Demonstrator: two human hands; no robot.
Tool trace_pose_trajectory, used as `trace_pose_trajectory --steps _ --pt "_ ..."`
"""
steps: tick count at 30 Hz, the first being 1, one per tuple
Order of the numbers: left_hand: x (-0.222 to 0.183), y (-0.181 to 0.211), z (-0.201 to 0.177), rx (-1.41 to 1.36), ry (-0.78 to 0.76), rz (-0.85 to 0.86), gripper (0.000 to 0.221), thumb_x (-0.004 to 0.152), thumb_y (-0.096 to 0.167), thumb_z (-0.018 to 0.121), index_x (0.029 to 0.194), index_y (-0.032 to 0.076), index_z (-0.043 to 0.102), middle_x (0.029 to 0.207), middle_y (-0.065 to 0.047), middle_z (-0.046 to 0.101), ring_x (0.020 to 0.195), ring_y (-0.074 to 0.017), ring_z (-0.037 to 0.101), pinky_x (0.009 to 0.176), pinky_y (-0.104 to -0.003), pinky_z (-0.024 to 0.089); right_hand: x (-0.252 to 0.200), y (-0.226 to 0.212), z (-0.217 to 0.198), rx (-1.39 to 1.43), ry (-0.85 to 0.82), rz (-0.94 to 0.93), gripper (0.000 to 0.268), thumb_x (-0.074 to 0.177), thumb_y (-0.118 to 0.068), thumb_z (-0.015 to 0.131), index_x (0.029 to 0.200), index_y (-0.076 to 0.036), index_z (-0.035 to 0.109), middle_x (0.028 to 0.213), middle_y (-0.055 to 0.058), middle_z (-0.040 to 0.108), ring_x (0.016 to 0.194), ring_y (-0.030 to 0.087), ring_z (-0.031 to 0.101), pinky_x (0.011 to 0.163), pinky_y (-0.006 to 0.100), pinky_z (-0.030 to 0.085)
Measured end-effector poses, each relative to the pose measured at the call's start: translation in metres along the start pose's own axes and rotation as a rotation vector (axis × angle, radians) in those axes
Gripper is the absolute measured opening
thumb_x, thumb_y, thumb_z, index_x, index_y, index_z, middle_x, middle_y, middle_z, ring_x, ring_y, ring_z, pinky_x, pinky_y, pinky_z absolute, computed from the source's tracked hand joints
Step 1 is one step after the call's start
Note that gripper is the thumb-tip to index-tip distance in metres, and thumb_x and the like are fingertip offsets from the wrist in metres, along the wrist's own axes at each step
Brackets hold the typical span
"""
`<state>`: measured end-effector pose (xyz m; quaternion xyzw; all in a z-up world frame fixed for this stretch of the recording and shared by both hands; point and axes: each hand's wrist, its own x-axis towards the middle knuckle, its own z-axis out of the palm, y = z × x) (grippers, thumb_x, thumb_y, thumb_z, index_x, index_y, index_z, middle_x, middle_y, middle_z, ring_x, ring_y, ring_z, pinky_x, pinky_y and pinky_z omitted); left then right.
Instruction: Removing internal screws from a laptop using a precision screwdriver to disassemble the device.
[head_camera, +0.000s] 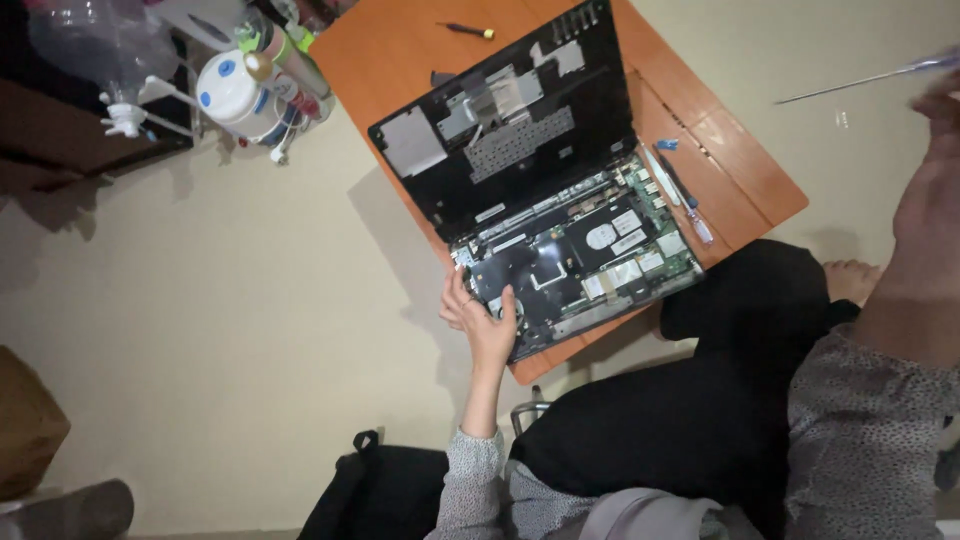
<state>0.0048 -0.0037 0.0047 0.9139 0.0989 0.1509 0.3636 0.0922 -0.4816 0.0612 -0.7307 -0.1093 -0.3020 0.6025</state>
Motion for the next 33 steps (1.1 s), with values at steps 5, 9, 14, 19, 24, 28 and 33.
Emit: trace_pose_trajectory --steps 5,9,14,19,24,28,33 --pt "-0.001 0.001 -0.001 0.005 0.01 0.058 0.074 0.091 0.029 0.065 0.148 -0.003 0.03 0.149 -0.026 0.029 0.128 -0.0419 0.029 0.11 -0.057 0.018 0.048 -0.051 0.054 -0.109 -0.045 0.346 0.017 0.123 0.002 0.065 0.136 -0.005 0.056 0.126 0.011 0.066 0.109 0.019 0.066 0.101 0.028 0.059" --pt "0.0 0.004 -0.003 -0.048 0.021 0.077 0.072 0.088 0.02 0.067 0.146 -0.004 0.03 0.148 -0.026 0.031 0.131 -0.0411 0.029 0.113 -0.056 0.018 0.055 -0.074 0.087 -0.541 -0.3 0.304 0.011 0.103 0.007 0.07 0.114 0.009 0.069 0.106 0.018 0.072 0.095 0.024 0.07 0.076 0.034 0.054" --pt "0.0 0.007 -0.005 -0.081 0.023 0.089 0.072 0.088 0.017 0.066 0.145 -0.005 0.029 0.145 -0.027 0.032 0.133 -0.0418 0.032 0.114 -0.056 0.02 0.05 -0.067 0.081 -0.711 -0.383 0.288 0.016 0.099 0.003 0.072 0.114 0.008 0.074 0.1 0.019 0.074 0.088 0.025 0.07 0.068 0.036 0.052" --pt "-0.001 0.012 -0.008 -0.088 0.004 0.074 0.07 0.089 0.015 0.065 0.145 -0.003 0.028 0.148 -0.026 0.028 0.137 -0.0423 0.028 0.115 -0.056 0.02 0.032 -0.037 0.063 -0.709 -0.335 0.421 0.015 0.095 0.001 0.073 0.108 0.009 0.074 0.089 0.018 0.07 0.073 0.022 0.063 0.061 0.033 0.049" --pt "-0.002 0.01 -0.009 -0.11 0.015 0.088 0.069 0.089 0.015 0.066 0.145 -0.002 0.03 0.147 -0.025 0.032 0.136 -0.0416 0.031 0.115 -0.056 0.021 0.033 -0.04 0.074 -0.502 -0.363 0.642 0.006 0.093 0.005 0.071 0.096 0.006 0.065 0.101 0.016 0.074 0.085 0.019 0.067 0.074 0.029 0.053" --pt "-0.001 0.008 -0.007 -0.124 0.025 0.084 0.068 0.09 0.018 0.066 0.145 -0.002 0.03 0.148 -0.025 0.031 0.137 -0.0416 0.03 0.114 -0.056 0.022 0.028 -0.023 0.078 -0.561 -0.433 0.777 0.011 0.087 -0.001 0.077 0.091 0.005 0.068 0.098 0.015 0.076 0.082 0.022 0.068 0.076 0.033 0.052" --pt "-0.002 0.004 -0.005 -0.112 0.035 0.094 0.07 0.092 0.024 0.066 0.146 -0.002 0.03 0.147 -0.024 0.032 0.136 -0.0404 0.03 0.114 -0.054 0.02 0.019 -0.01 0.082 -0.866 -0.639 0.894 0.013 0.079 -0.005 0.081 0.089 0.0 0.074 0.083 0.016 0.072 0.075 0.028 0.067 0.071 0.04 0.053"
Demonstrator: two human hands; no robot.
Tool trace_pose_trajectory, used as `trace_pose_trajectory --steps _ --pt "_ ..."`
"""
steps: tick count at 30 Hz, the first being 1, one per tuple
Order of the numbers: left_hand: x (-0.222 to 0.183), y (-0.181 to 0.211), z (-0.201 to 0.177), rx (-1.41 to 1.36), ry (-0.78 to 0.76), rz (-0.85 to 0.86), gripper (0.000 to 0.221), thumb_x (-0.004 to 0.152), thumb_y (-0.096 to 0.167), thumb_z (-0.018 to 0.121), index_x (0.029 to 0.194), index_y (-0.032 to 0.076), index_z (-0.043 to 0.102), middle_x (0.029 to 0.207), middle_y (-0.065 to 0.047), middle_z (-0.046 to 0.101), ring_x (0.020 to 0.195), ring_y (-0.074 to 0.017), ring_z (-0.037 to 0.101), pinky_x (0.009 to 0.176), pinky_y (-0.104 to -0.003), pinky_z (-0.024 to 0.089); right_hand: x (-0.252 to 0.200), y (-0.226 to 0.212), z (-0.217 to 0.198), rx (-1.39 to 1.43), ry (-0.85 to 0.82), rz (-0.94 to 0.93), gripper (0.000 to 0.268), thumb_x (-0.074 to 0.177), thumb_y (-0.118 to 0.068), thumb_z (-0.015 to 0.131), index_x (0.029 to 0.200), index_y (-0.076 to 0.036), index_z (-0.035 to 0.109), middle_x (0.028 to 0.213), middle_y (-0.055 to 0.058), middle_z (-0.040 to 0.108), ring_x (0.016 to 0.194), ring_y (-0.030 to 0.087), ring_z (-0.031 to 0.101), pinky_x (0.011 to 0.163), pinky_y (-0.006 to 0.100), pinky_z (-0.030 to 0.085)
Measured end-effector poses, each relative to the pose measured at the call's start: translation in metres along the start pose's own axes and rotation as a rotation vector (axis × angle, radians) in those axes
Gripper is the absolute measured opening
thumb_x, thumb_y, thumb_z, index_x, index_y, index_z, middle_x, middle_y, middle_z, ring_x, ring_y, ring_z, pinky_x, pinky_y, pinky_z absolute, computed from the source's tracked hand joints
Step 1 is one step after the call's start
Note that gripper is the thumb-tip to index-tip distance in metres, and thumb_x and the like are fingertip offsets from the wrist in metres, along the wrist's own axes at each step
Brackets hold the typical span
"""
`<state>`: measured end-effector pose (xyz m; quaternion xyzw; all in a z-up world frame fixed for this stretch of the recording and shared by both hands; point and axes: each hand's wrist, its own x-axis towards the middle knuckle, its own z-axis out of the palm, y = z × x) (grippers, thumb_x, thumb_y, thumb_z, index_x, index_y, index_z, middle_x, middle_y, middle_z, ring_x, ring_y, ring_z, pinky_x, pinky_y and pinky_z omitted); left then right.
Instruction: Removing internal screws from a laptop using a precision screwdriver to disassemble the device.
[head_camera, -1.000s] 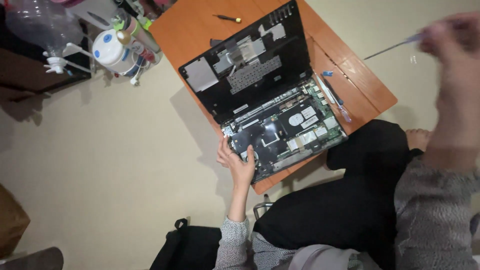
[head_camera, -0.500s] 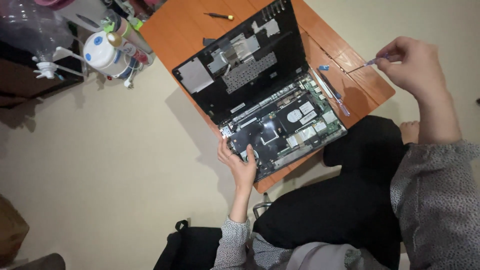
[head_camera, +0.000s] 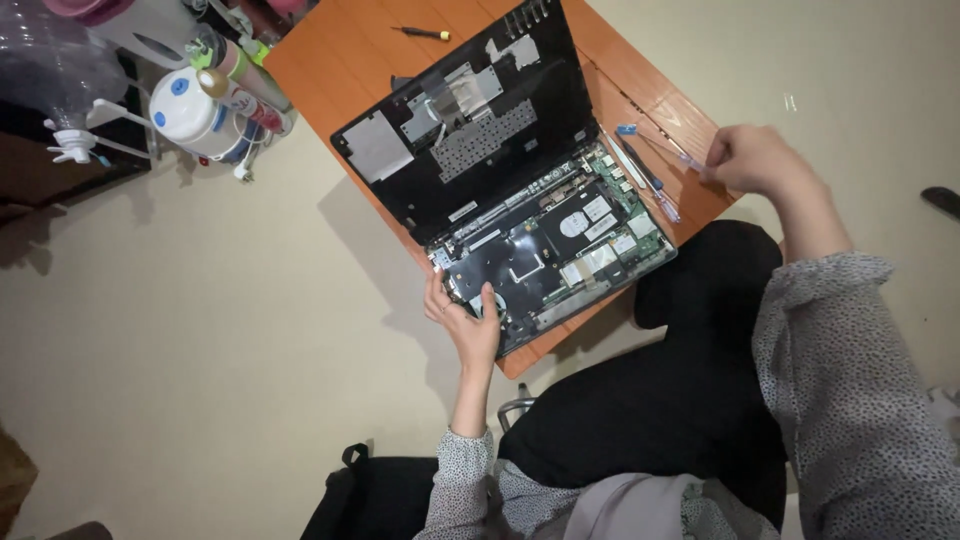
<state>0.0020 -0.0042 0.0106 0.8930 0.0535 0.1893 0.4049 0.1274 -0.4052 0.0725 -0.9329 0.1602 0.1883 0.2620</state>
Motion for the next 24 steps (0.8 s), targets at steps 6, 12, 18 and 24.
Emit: trace_pose_trajectory --steps 6,12,18,24 --pt "-0.001 -0.001 0.0 0.0 0.01 0.006 0.071 0.09 0.02 0.067 0.146 -0.002 0.03 0.147 -0.024 0.032 0.134 -0.0406 0.03 0.114 -0.055 0.019 0.008 0.009 0.019 -0.137 -0.042 -0.015 0.02 0.08 -0.006 0.078 0.099 -0.003 0.075 0.092 0.016 0.076 0.085 0.031 0.071 0.078 0.042 0.055" --pt "-0.001 -0.002 0.001 0.011 0.0 0.005 0.069 0.09 0.019 0.066 0.144 -0.003 0.031 0.146 -0.025 0.032 0.133 -0.0408 0.03 0.113 -0.055 0.019 -0.006 0.0 0.005 -0.073 -0.062 0.005 0.027 0.086 -0.014 0.081 0.108 0.001 0.077 0.1 0.018 0.078 0.088 0.03 0.074 0.081 0.042 0.057" --pt "-0.001 -0.003 0.002 0.006 0.013 0.008 0.069 0.089 0.019 0.067 0.145 -0.002 0.031 0.146 -0.024 0.032 0.133 -0.0399 0.03 0.113 -0.054 0.02 -0.011 0.015 -0.003 0.035 0.029 0.028 0.028 0.086 0.002 0.067 0.113 0.005 0.075 0.099 0.022 0.077 0.088 0.033 0.074 0.081 0.043 0.058" --pt "-0.002 -0.005 0.002 -0.002 0.01 -0.001 0.07 0.088 0.018 0.067 0.145 -0.002 0.032 0.147 -0.023 0.032 0.133 -0.0401 0.03 0.113 -0.053 0.02 -0.019 -0.001 -0.008 0.018 0.04 0.035 0.038 0.089 -0.002 0.065 0.126 0.002 0.07 0.107 0.022 0.076 0.097 0.034 0.073 0.086 0.044 0.056"
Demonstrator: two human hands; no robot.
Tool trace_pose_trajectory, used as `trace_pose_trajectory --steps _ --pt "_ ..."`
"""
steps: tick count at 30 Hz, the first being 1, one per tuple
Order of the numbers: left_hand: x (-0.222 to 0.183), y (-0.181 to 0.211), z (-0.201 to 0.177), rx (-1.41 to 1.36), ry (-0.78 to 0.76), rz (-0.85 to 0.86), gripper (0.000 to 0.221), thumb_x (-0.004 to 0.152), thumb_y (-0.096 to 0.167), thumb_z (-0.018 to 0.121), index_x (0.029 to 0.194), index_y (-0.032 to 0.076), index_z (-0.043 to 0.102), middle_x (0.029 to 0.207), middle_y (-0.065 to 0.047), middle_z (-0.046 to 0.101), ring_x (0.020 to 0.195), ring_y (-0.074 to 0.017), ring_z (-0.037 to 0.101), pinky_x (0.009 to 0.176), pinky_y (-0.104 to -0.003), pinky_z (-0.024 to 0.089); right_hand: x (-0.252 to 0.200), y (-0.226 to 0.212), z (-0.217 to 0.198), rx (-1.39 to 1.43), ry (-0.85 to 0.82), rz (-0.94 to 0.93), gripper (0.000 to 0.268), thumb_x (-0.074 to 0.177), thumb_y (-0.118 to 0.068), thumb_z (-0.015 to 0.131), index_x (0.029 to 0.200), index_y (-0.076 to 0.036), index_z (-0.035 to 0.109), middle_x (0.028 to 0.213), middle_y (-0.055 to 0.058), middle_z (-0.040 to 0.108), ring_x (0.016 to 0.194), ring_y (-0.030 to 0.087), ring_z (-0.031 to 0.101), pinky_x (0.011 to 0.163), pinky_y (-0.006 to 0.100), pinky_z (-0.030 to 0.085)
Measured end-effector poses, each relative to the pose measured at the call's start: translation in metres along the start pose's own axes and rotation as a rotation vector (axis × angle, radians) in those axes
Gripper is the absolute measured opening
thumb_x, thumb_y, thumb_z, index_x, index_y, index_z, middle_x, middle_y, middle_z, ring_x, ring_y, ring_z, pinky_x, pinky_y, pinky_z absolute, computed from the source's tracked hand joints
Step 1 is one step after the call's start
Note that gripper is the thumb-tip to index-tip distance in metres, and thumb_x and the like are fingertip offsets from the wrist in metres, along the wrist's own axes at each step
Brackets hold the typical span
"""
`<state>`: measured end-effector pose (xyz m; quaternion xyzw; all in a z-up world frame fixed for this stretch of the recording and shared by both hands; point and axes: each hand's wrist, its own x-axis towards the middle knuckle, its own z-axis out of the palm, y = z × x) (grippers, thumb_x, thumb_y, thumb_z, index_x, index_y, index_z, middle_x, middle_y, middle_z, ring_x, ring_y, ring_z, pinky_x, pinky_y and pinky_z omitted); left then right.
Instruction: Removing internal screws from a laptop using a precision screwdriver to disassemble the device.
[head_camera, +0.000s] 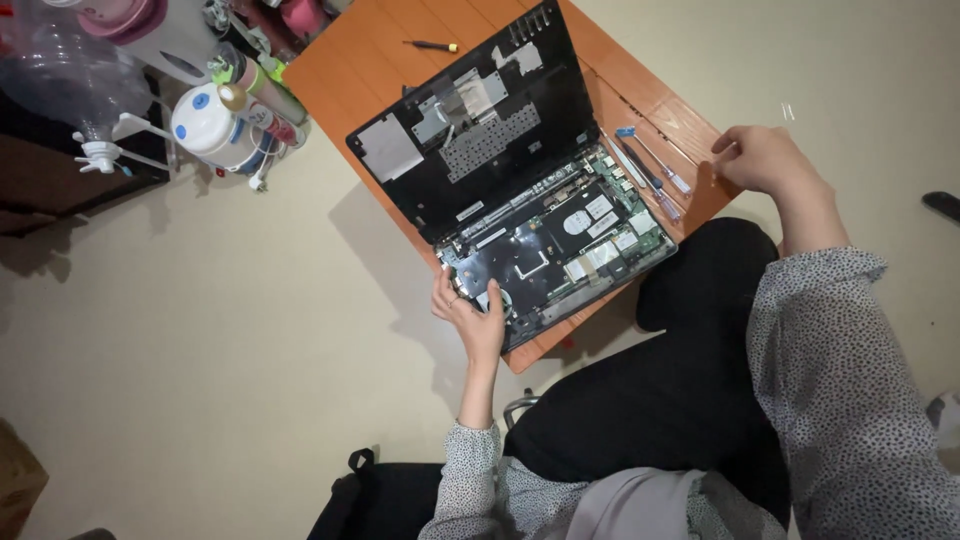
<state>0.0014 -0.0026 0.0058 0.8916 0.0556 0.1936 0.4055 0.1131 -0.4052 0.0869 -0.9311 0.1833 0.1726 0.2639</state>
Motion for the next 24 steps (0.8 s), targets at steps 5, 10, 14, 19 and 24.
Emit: trace_pose_trajectory --steps 5,10,14,19,24 --pt "0.0 -0.005 0.0 0.022 -0.004 -0.007 0.072 0.085 0.018 0.069 0.144 -0.004 0.033 0.146 -0.024 0.034 0.131 -0.0399 0.031 0.113 -0.053 0.019 -0.011 -0.018 0.0 0.025 0.054 -0.115 0.032 0.09 -0.002 0.069 0.121 0.002 0.073 0.111 0.023 0.073 0.098 0.035 0.07 0.086 0.045 0.055" --pt "0.004 0.003 -0.007 -0.169 -0.043 -0.226 0.054 0.098 0.016 0.058 0.146 0.005 0.035 0.144 -0.019 0.031 0.134 -0.04 0.022 0.117 -0.053 0.013 0.002 -0.023 0.027 -0.182 -0.098 -0.161 0.032 0.089 -0.02 0.068 0.118 -0.011 0.08 0.117 0.02 0.077 0.114 0.045 0.069 0.097 0.052 0.054" --pt "0.004 -0.001 -0.004 -0.183 -0.046 -0.221 0.05 0.101 0.016 0.05 0.147 0.007 0.034 0.144 -0.018 0.031 0.135 -0.0398 0.021 0.117 -0.052 0.01 0.048 0.01 0.074 -0.442 -0.145 -0.182 0.037 0.084 -0.049 0.069 0.114 -0.03 0.079 0.109 0.0 0.082 0.112 0.029 0.074 0.098 0.039 0.056" --pt "0.001 -0.008 0.0 -0.092 -0.005 -0.141 0.051 0.099 0.015 0.045 0.147 0.003 0.035 0.148 -0.02 0.037 0.133 -0.0361 0.031 0.115 -0.049 0.018 0.016 -0.023 0.059 -0.333 -0.164 -0.16 0.046 0.091 -0.042 0.072 0.123 -0.01 0.075 0.113 0.014 0.078 0.1 0.033 0.073 0.086 0.043 0.056" --pt "0.0 -0.012 0.003 -0.086 0.013 -0.139 0.049 0.098 0.015 0.046 0.145 0.003 0.04 0.147 -0.019 0.038 0.133 -0.0358 0.031 0.115 -0.048 0.019 0.011 -0.023 0.055 -0.427 -0.168 -0.148 0.04 0.091 -0.043 0.071 0.118 -0.014 0.076 0.106 0.011 0.08 0.095 0.031 0.075 0.08 0.042 0.058"
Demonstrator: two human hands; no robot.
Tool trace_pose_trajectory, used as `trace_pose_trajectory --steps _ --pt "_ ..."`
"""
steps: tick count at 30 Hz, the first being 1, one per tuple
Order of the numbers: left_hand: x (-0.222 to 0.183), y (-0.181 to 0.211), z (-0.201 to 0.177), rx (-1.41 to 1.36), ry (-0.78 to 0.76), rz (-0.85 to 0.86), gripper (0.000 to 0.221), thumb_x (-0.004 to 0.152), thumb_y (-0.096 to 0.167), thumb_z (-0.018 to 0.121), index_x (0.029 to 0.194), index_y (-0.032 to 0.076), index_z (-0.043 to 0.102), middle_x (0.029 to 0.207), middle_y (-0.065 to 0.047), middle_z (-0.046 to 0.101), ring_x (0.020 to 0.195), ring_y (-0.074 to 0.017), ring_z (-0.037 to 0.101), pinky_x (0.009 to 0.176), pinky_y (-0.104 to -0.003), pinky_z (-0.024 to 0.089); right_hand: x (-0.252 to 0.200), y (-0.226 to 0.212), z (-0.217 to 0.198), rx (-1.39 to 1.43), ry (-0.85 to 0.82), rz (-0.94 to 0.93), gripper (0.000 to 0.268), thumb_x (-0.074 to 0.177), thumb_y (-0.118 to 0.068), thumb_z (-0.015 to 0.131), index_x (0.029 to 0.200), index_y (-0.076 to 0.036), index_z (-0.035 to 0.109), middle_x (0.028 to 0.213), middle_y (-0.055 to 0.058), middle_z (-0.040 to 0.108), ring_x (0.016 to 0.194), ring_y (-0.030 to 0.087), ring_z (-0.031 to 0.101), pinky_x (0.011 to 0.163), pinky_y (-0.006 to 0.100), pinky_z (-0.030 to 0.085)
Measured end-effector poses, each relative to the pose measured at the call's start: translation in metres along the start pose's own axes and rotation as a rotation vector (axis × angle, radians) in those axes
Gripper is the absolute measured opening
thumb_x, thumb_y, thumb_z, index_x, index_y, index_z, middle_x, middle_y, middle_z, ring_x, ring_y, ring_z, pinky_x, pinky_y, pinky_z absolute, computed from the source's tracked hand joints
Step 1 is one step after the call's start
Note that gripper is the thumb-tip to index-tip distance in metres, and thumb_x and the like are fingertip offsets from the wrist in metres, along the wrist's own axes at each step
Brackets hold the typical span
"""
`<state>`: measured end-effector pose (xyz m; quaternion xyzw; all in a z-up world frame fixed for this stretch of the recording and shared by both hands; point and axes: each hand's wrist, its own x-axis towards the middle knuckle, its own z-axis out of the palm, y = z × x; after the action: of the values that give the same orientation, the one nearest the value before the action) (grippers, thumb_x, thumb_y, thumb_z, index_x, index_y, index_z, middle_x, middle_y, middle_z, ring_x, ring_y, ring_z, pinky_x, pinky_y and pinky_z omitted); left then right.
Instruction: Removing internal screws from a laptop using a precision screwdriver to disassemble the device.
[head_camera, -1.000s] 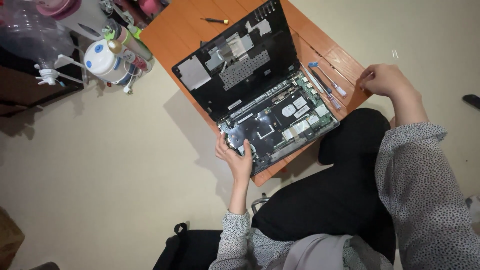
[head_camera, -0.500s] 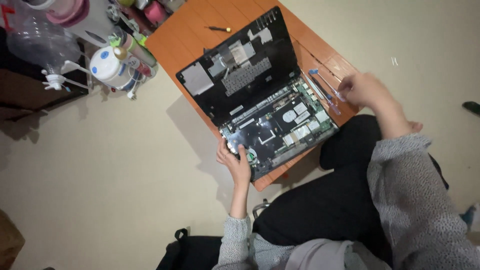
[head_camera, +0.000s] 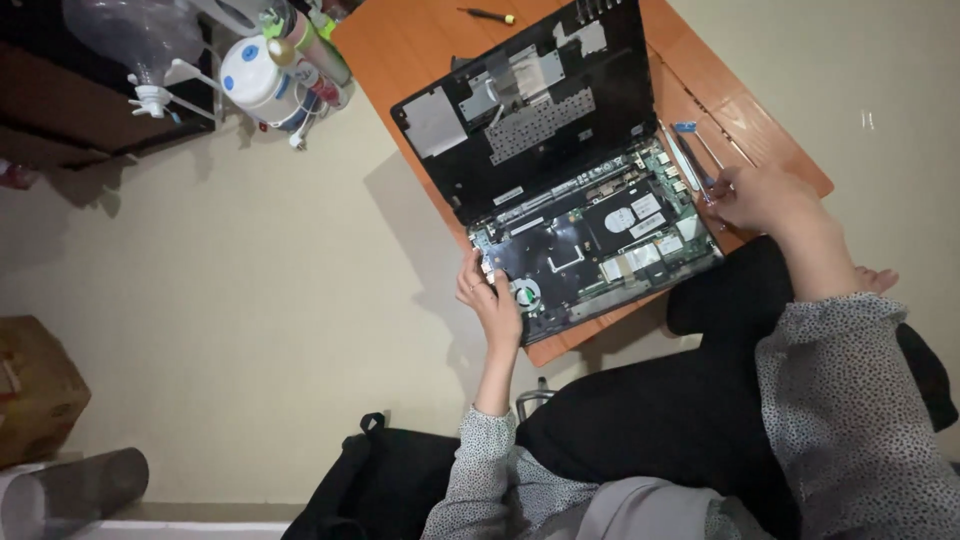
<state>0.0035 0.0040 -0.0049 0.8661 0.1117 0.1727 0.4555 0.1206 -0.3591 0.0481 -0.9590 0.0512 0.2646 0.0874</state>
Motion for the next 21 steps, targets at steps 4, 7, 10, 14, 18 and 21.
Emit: trace_pose_trajectory --steps 4,7,10,14,18,21 --pt "0.0 -0.002 0.001 -0.005 0.013 -0.02 0.048 0.097 0.014 0.047 0.144 0.007 0.041 0.147 -0.016 0.04 0.134 -0.0351 0.032 0.115 -0.048 0.018 -0.004 -0.004 0.001 0.074 0.036 0.002 0.039 0.085 -0.028 0.077 0.12 -0.011 0.075 0.107 0.014 0.079 0.096 0.032 0.075 0.081 0.043 0.058" --pt "0.002 0.008 -0.002 -0.016 0.011 -0.043 0.046 0.097 0.015 0.047 0.142 0.007 0.044 0.145 -0.015 0.042 0.132 -0.0332 0.034 0.114 -0.046 0.02 -0.001 -0.004 0.006 0.004 0.091 -0.047 0.034 0.086 -0.025 0.072 0.117 -0.011 0.075 0.106 0.015 0.078 0.095 0.036 0.074 0.081 0.046 0.058" --pt "0.001 0.002 -0.001 0.025 -0.004 -0.025 0.056 0.093 0.018 0.058 0.145 0.009 0.039 0.146 -0.015 0.04 0.133 -0.0345 0.032 0.113 -0.047 0.021 0.002 -0.003 0.013 -0.025 0.121 -0.055 0.035 0.084 -0.02 0.072 0.118 -0.011 0.074 0.102 0.015 0.078 0.093 0.035 0.074 0.077 0.045 0.058" --pt "0.001 0.007 -0.001 0.136 -0.025 0.028 0.075 0.083 0.025 0.07 0.146 0.004 0.034 0.145 -0.02 0.037 0.131 -0.0369 0.032 0.112 -0.049 0.022 -0.009 -0.014 0.001 -0.015 0.095 -0.022 0.036 0.081 -0.01 0.069 0.116 -0.013 0.076 0.107 0.012 0.078 0.099 0.033 0.074 0.078 0.045 0.059" --pt "0.002 0.009 0.0 0.17 -0.054 0.016 0.083 0.08 0.023 0.073 0.147 0.003 0.03 0.148 -0.022 0.033 0.132 -0.0395 0.029 0.112 -0.054 0.019 -0.01 -0.018 -0.004 -0.079 0.079 -0.024 0.033 0.079 -0.014 0.072 0.112 -0.013 0.078 0.102 0.012 0.079 0.095 0.032 0.075 0.075 0.044 0.06" --pt "0.002 0.008 0.0 0.163 -0.061 0.005 0.082 0.081 0.022 0.073 0.148 0.003 0.029 0.149 -0.022 0.032 0.133 -0.0392 0.028 0.113 -0.053 0.018 -0.008 -0.015 -0.001 -0.084 0.095 -0.029 0.034 0.079 -0.016 0.071 0.112 -0.013 0.077 0.101 0.013 0.078 0.094 0.033 0.074 0.075 0.044 0.059"
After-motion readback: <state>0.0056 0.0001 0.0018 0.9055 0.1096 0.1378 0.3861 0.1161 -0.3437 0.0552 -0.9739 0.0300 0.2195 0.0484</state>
